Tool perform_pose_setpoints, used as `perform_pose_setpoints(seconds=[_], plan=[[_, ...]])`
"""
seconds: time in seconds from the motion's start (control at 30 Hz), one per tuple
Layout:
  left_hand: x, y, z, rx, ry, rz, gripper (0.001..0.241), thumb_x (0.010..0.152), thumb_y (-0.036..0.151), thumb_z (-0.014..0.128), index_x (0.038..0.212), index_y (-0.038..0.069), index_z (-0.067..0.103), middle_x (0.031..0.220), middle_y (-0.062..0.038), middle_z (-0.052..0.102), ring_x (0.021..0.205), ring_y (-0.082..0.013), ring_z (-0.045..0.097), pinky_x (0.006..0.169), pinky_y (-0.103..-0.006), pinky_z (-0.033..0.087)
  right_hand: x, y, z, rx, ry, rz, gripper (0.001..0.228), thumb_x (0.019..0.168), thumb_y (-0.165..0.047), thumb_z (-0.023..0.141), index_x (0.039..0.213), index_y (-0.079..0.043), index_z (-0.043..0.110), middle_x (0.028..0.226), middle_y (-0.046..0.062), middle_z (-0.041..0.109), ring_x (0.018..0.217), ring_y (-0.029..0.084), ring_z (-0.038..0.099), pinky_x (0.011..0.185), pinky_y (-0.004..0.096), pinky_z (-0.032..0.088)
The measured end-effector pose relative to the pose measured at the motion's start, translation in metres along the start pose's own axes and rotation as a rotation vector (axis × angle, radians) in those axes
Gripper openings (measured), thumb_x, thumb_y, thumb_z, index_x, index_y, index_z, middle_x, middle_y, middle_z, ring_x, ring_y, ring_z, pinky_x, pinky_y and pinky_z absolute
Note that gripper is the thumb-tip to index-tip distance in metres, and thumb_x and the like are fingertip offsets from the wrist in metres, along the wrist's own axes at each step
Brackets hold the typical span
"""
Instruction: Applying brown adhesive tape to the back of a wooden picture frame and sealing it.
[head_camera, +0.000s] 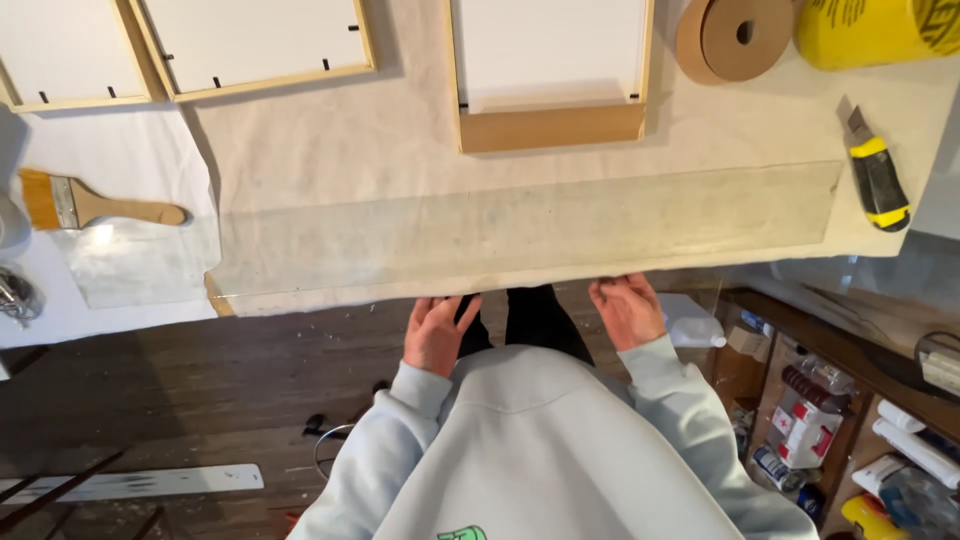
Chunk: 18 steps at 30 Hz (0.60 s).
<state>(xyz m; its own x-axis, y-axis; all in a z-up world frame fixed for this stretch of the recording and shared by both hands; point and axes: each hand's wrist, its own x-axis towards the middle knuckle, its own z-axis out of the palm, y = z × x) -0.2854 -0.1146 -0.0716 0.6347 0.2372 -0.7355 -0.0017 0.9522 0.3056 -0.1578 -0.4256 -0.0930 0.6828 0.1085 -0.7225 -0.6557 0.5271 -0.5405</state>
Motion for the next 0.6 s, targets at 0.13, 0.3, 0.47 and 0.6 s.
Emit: perform_pose_setpoints(seconds=[0.13,0.3,0.47,0.6], plan=[[-0.01,-0.024,-0.011,0.178,0.071,-0.08,0.031,0.093,-0.008,0.071,0.121,0.006,0.071,0.124,-0.023,0.076,0.121,-0.0479,0.071,0.108,-0.0749,0.051,-0.03,0.004,0.047,-0.27,0.084,-0.042,0.028,0.082,0.016,0.074,0.1,-0.005,0.07,0.089,0.006,0.072,0.079,0.015,0.07,0.074,0.025,0.056],[-0.037,0.028,0.128,1.861,-0.308,0.6,0.042,0.088,0.05,0.082,0.119,0.022,0.078,0.102,-0.001,0.077,0.099,-0.0247,0.075,0.085,-0.0386,0.061,-0.053,-0.074,0.105,-1.221,-0.307,-0.462,0.017,0.09,-0.018,0.082,0.106,-0.015,0.087,0.096,0.008,0.086,0.096,0.026,0.082,0.086,0.038,0.064],[0.024,0.048,0.181,2.066,-0.138,1.261,0.073,0.087,0.042,0.081,0.148,0.007,0.063,0.11,-0.011,0.058,0.091,-0.0325,0.057,0.077,-0.0459,0.043,0.026,-0.131,0.149,-1.625,-0.147,-1.145,0.015,0.103,-0.021,0.084,0.117,-0.015,0.08,0.111,0.006,0.074,0.105,0.027,0.073,0.097,0.04,0.06],[0.057,0.054,0.198,2.165,-0.069,1.382,0.087,0.079,0.044,0.087,0.152,0.004,0.059,0.108,-0.008,0.05,0.088,-0.0289,0.05,0.075,-0.0415,0.036,0.072,-0.14,0.174,-1.707,-0.172,-1.337,0.01,0.105,-0.024,0.083,0.113,-0.024,0.078,0.109,-0.005,0.066,0.108,0.02,0.071,0.108,0.038,0.056]])
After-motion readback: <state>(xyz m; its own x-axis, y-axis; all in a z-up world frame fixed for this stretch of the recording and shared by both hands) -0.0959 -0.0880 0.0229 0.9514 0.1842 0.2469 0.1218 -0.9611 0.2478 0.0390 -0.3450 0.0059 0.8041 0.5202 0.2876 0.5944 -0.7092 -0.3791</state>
